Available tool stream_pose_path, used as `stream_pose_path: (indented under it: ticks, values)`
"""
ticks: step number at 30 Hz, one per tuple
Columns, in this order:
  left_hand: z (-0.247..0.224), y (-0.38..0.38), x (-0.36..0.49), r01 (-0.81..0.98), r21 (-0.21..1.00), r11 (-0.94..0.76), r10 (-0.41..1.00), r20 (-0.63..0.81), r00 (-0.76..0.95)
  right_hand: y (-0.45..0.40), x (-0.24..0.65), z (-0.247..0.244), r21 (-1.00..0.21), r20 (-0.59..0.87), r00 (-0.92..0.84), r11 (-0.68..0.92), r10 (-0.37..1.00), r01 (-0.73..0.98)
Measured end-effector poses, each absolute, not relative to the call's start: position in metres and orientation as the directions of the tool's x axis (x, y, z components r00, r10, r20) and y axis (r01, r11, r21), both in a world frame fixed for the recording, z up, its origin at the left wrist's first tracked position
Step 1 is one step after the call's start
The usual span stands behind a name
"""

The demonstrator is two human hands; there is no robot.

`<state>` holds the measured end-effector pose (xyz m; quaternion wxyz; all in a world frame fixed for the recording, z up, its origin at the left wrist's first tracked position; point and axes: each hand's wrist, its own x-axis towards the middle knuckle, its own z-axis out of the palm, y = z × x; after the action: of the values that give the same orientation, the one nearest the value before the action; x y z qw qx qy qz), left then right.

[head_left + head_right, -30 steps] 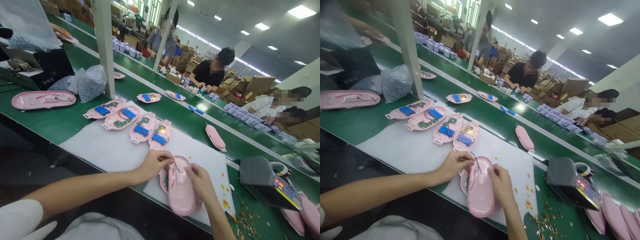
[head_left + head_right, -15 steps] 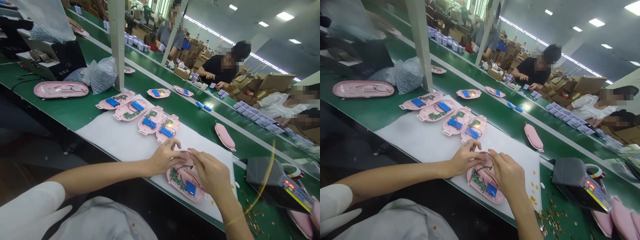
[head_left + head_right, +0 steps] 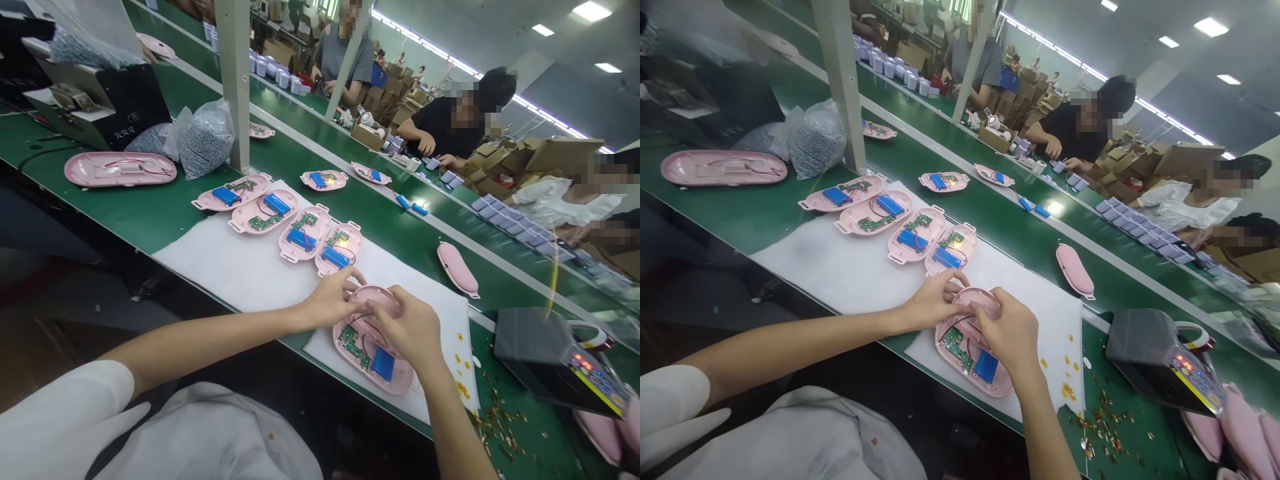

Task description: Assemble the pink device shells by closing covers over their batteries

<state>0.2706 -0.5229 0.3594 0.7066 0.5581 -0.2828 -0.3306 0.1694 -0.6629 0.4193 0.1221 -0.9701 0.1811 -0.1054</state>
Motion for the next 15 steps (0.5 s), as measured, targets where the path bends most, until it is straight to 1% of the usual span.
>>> stream_pose_path:
  ticks: [3,7,9,11,12,13,14,15]
  values:
    - [0.360,-0.524,0.273,0.142,0.982,0.128,-0.782,0.012,0.623,-0.664,0.172,0.419,-0.310,0.092,0.912,-0.882,-0.400,-0.355]
    - [0.362,-0.524,0.276,0.139,0.984,0.115,-0.793,0.006,0.610,-0.663,0.178,0.420,-0.290,0.113,0.902,-0.882,-0.416,-0.371]
    - [0.364,-0.523,0.276,0.025,0.997,0.074,-0.798,0.044,0.602,-0.657,0.179,0.423,-0.286,0.110,0.912,-0.892,-0.394,-0.351]
    - [0.367,-0.522,0.276,-0.167,0.986,-0.010,-0.789,0.095,0.607,-0.654,0.177,0.425,-0.316,0.111,0.924,-0.894,-0.366,-0.316]
    - [0.368,-0.522,0.278,-0.227,0.973,-0.044,-0.771,0.111,0.627,-0.656,0.173,0.426,-0.363,0.130,0.930,-0.889,-0.343,-0.278]
    - [0.369,-0.524,0.279,-0.265,0.963,-0.059,-0.773,0.123,0.622,-0.663,0.168,0.425,-0.438,0.172,0.927,-0.869,-0.334,-0.232]
    - [0.370,-0.526,0.282,-0.294,0.953,-0.068,-0.790,0.128,0.599,-0.675,0.158,0.424,-0.535,0.239,0.898,-0.822,-0.370,-0.196]
    - [0.371,-0.528,0.284,-0.310,0.948,-0.074,-0.789,0.134,0.599,-0.690,0.144,0.422,-0.652,0.315,0.815,-0.735,-0.486,-0.186]
